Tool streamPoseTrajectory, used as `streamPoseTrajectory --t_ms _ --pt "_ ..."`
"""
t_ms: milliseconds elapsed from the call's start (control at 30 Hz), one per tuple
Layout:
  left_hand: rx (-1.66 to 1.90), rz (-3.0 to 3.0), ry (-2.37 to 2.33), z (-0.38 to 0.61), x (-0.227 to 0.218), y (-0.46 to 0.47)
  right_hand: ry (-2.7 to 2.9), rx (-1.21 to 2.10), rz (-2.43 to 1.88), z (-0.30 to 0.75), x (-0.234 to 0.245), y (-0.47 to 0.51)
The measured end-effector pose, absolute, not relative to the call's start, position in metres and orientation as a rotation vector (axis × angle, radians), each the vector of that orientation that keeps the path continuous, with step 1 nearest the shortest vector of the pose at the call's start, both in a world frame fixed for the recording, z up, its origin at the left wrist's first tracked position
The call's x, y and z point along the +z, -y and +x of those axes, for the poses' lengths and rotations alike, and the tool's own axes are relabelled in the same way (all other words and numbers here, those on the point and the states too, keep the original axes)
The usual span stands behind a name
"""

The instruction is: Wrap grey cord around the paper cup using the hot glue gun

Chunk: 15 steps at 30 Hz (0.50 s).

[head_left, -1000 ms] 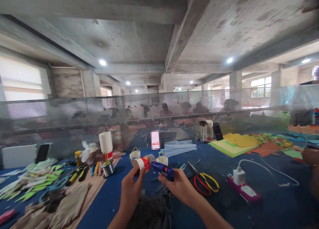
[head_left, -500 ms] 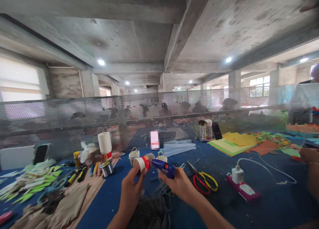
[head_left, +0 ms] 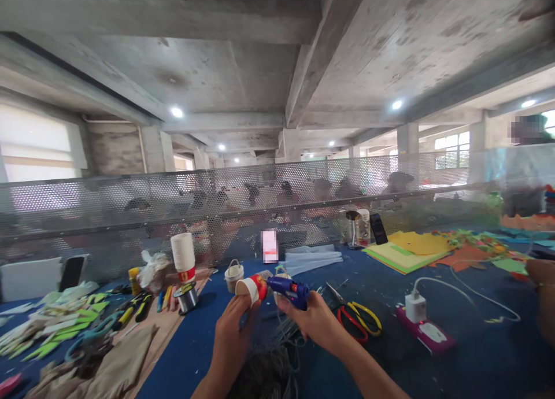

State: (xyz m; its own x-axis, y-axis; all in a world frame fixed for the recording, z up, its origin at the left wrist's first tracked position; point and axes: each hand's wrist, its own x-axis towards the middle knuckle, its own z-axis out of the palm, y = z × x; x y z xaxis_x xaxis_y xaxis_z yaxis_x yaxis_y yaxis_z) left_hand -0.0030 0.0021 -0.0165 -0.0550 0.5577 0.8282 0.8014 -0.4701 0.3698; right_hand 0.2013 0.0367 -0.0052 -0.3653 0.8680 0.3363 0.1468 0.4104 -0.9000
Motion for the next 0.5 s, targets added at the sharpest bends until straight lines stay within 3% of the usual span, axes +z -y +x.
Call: streamPoseTrajectory --t_ms 500 --pt "-1.320 -1.882 1.197 -0.011 -0.022 -0.010 1.795 1.163 -0.885 0.206 0.004 -0.037"
